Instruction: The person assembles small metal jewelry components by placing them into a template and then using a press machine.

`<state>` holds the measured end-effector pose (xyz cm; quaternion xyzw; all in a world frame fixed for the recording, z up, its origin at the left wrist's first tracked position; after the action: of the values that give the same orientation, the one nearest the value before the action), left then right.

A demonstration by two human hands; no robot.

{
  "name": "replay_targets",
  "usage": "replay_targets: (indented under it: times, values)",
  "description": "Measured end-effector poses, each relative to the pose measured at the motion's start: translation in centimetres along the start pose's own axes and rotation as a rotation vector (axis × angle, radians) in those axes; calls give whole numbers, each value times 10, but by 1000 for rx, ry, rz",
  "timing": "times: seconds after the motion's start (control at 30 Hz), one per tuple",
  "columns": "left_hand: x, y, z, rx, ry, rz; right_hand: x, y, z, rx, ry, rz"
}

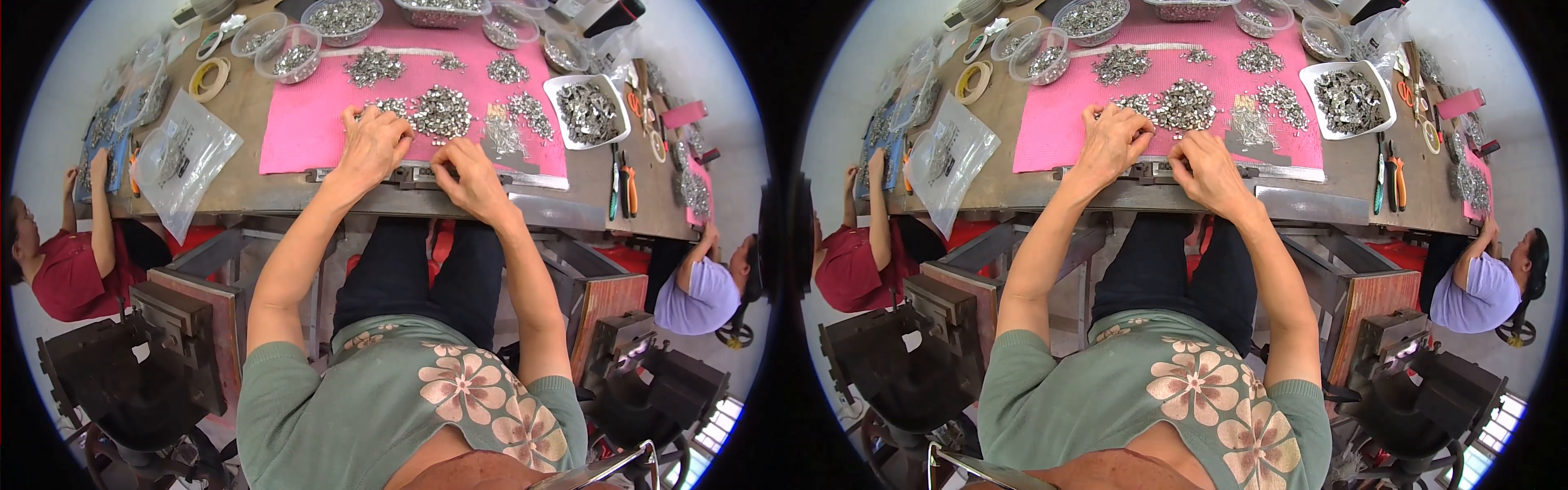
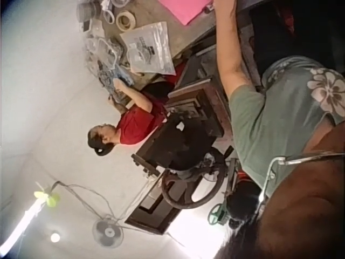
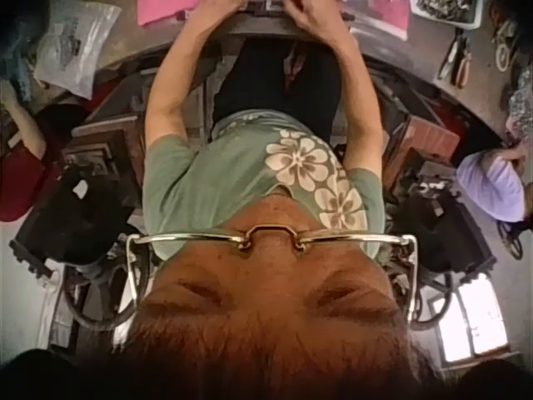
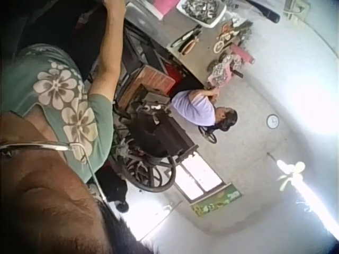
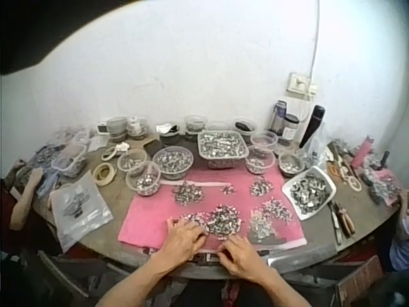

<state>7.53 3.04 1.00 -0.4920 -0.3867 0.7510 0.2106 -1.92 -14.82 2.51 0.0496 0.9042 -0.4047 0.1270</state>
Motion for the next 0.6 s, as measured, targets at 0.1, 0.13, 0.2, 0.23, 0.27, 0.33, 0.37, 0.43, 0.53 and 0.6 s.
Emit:
replay_targets:
  times: [0.1, 0.13, 0.2, 0.23, 0.27, 0.33, 0.37, 0.43, 0.53, 0.6]
  values:
    - [-4, 2, -1, 6, 27, -18, 8, 1, 0, -7, -95, 29]
    - [-4, 3, -2, 34, 28, -49, 10, 0, 0, 20, -108, 43]
    - [-4, 1, -2, 24, 37, -58, 12, 2, 0, 46, -122, 58]
    - [-4, 1, -3, 14, 45, -65, 13, 3, 0, 64, -134, 67]
    - [-4, 0, -2, 13, 46, -64, 13, 4, -1, 82, -146, 76]
    - [0, -4, 1, 65, 32, -22, 14, 3, -2, 80, -153, 76]
    - [2, -6, 3, 63, 31, -21, 14, 2, -2, 78, -158, 76]
    - [7, -13, 9, 161, -28, 16, 10, 0, 2, 44, -146, 49]
    - [14, -20, 19, 191, -25, 26, -6, 4, 6, 25, -127, 74]
    - [17, -19, 25, 210, -23, 32, -20, 8, 6, 79, -135, 148]
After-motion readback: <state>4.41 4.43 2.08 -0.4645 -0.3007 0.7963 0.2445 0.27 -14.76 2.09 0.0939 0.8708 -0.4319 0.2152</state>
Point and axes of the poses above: each hand's wrist, its own x-axis away from the middle knuckle, its own y-axis out of the palm, z = x × y, the point moved 2 cm from there along -x, towards the middle knuckle, and after that the axes turned 13 degrees about y, right-handed, at the moved point
